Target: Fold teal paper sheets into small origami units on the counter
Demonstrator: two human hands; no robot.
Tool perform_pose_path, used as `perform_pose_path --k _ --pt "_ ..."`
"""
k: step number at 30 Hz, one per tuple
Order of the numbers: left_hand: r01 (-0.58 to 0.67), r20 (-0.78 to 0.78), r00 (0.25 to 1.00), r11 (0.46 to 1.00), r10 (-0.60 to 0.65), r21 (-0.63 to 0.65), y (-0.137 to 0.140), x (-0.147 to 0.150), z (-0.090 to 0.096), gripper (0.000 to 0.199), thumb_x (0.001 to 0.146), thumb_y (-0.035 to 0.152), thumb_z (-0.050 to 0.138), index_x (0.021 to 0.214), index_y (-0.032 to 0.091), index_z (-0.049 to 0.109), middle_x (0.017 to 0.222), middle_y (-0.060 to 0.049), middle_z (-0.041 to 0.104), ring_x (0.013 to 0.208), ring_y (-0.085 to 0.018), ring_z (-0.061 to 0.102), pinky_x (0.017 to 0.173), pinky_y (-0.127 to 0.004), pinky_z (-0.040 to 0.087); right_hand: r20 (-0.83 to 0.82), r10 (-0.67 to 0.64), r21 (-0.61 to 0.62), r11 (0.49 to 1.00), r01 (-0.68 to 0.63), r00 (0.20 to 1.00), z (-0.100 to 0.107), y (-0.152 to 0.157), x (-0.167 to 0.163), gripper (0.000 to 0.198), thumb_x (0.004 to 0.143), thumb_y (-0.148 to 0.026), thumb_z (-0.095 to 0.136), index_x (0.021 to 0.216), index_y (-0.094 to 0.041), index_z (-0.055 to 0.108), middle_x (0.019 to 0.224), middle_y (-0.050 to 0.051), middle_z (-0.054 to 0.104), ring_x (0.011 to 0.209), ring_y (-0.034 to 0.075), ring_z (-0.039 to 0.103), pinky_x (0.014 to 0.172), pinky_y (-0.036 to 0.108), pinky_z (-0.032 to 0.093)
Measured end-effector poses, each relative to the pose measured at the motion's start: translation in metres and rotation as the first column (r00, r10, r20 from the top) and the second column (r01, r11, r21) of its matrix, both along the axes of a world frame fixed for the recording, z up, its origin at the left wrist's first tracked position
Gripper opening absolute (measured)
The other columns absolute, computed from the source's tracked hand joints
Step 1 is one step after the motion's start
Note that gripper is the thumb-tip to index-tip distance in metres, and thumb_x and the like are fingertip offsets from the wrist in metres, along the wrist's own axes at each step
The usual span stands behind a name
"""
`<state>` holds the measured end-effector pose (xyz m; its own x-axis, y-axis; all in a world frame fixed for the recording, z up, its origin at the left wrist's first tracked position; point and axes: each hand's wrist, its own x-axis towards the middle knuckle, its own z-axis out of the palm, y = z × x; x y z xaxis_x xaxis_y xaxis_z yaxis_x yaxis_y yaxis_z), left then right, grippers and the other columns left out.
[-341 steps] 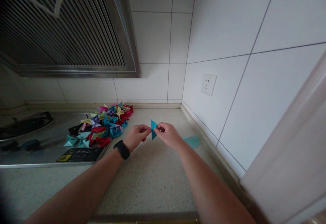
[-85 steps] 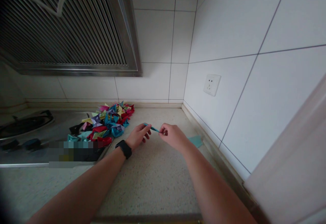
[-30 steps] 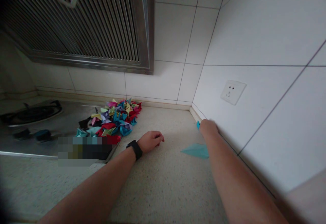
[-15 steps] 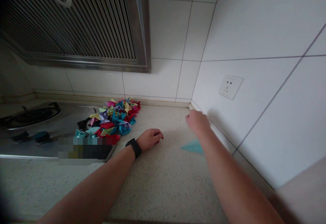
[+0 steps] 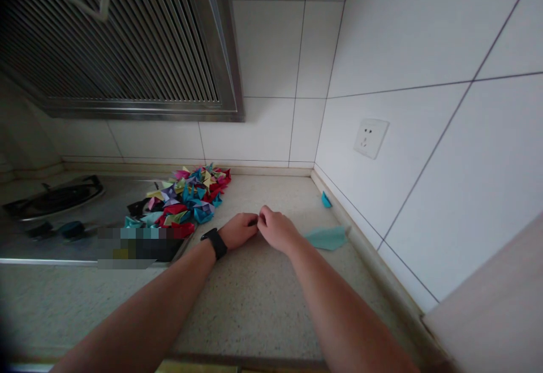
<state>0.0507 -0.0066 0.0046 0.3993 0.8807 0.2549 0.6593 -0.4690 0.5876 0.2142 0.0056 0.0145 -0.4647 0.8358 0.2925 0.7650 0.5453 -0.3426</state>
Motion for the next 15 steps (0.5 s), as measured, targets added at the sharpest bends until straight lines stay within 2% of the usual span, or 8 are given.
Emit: perform_pose_path --k 3,5,8,10,12,15 --pt "0.037 -0.095 0.995 0.998 -0.032 0.048 -0.003 -0.001 0.004 0.025 0.082 0.027 0.044 0.086 0.017 0.066 0.079 -0.006 0.065 0.070 -0.017 0.056 0.061 -0.025 0.037 0.061 -0.011 0.038 0.999 0.008 0.998 0.004 -0.007 0.003 0.018 0.091 -0.035 0.042 0.097 -0.021 0.052 0.076 0.003 0.062 0.066 0.014 0.055 0.054 0.025 0.022" --pt "0.020 -0.196 0.981 0.995 0.000 0.101 -0.004 -0.009 0.010 0.022 0.082 0.028 0.046 0.084 0.019 0.066 0.078 -0.006 0.065 0.070 -0.018 0.056 0.062 -0.026 0.036 0.085 -0.005 0.038 0.999 0.002 0.996 0.005 -0.010 0.004 0.018 0.090 -0.035 0.043 0.098 -0.022 0.054 0.077 0.003 0.063 0.065 0.014 0.055 0.054 0.025 0.021" --pt "-0.128 -0.286 0.936 0.956 0.204 0.264 -0.003 -0.037 0.024 0.020 0.082 0.030 0.049 0.083 0.020 0.067 0.084 -0.008 0.064 0.082 -0.022 0.056 0.075 -0.031 0.038 0.090 0.022 0.041 0.999 -0.026 0.996 0.004 -0.010 0.005 0.019 0.090 -0.035 0.044 0.100 -0.024 0.056 0.079 0.003 0.064 0.067 0.015 0.056 0.055 0.025 0.023" --pt "-0.345 -0.249 0.854 0.856 0.457 0.386 -0.003 -0.061 0.031 0.021 0.080 0.031 0.053 0.093 0.022 0.067 0.098 -0.009 0.062 0.098 -0.027 0.051 0.087 -0.039 0.035 0.082 0.039 0.039 0.998 -0.043 0.996 0.003 -0.008 0.006 0.020 0.089 -0.037 0.045 0.099 -0.025 0.058 0.080 0.003 0.065 0.068 0.015 0.057 0.056 0.025 0.024" --pt "-0.532 -0.219 0.722 0.729 0.657 0.431 -0.003 -0.084 0.034 0.029 0.077 0.032 0.056 0.103 0.025 0.065 0.111 -0.008 0.059 0.107 -0.033 0.045 0.090 -0.048 0.031 0.069 0.053 0.041 0.998 -0.056 0.996 0.002 -0.008 0.008 0.020 0.088 -0.038 0.045 0.097 -0.026 0.059 0.081 0.003 0.065 0.069 0.015 0.058 0.056 0.025 0.025" --pt "-0.670 -0.224 0.594 0.629 0.773 0.393 -0.007 -0.111 0.030 0.035 0.074 0.033 0.058 0.109 0.029 0.063 0.121 -0.006 0.054 0.113 -0.040 0.037 0.088 -0.055 0.030 0.047 0.064 0.058 0.996 -0.066 0.997 0.003 -0.010 0.011 0.020 0.089 -0.038 0.043 0.095 -0.027 0.059 0.080 0.002 0.065 0.069 0.016 0.059 0.056 0.025 0.026"
